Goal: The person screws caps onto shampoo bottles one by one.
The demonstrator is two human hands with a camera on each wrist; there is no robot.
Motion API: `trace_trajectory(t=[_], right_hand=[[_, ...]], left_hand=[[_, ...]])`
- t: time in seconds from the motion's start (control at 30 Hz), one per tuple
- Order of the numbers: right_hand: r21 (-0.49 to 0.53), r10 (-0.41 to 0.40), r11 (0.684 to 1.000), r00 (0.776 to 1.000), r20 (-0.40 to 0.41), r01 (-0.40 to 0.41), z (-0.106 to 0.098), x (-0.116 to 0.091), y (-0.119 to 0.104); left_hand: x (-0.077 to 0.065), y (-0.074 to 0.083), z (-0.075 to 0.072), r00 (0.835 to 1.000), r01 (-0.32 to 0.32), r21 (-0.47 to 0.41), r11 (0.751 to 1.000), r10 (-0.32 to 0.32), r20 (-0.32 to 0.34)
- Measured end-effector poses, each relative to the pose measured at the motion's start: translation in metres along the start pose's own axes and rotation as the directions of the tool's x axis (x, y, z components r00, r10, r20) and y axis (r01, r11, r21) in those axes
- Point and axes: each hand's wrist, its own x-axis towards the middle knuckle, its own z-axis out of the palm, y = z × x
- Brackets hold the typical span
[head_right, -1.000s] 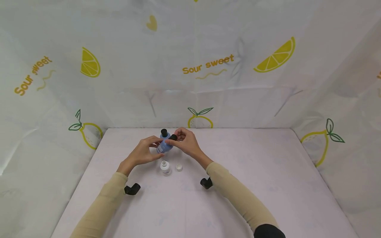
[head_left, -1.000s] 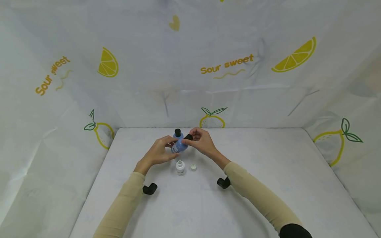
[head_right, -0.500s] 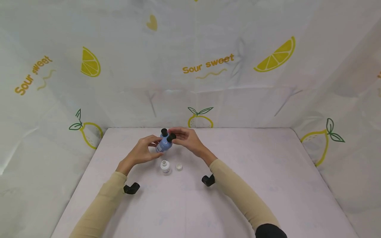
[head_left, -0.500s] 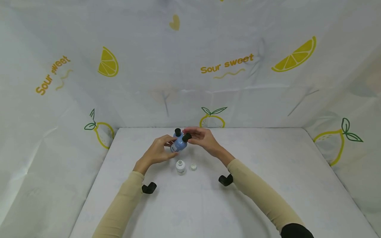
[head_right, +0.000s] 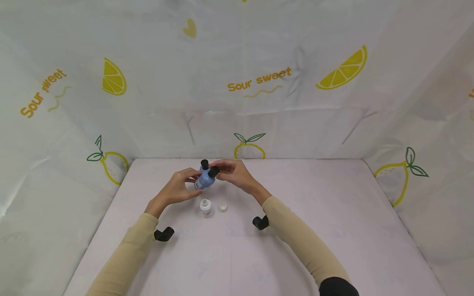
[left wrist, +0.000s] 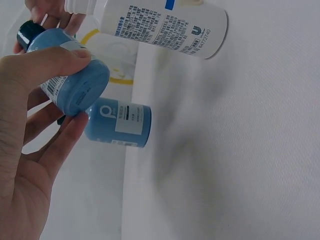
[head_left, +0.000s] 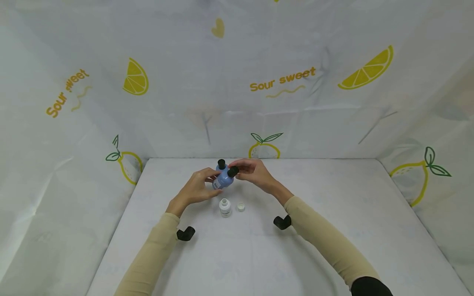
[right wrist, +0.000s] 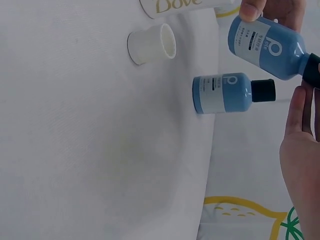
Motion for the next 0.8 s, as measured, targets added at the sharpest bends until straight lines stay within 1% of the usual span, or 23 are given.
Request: trace_trajectory(t=[0.27,0.5,0.8], right_hand=[[-0.041,0.015,0.999,0.998,-0.061,-0.018,0.004,0.0,-0.003],[-0.051,0.009,0.999,0.994,-0.111,-0.015,0.01,0.003,-0.003],[-0.072,0.017,0.997,0.987,-0.162,-0.029,0.011,0.003,-0.001]], left_hand=[[-0.001,0.001,-0.001,1.0,-0.002,0.001,1.0,0.002,-0.005],[-0.001,0.001,-0.001,1.0,0.003,0.007,1.0,-0.003,-0.006],[0.002,0.0,0.0,1.0,-0.011,0.01,1.0,0.011,-0.011]])
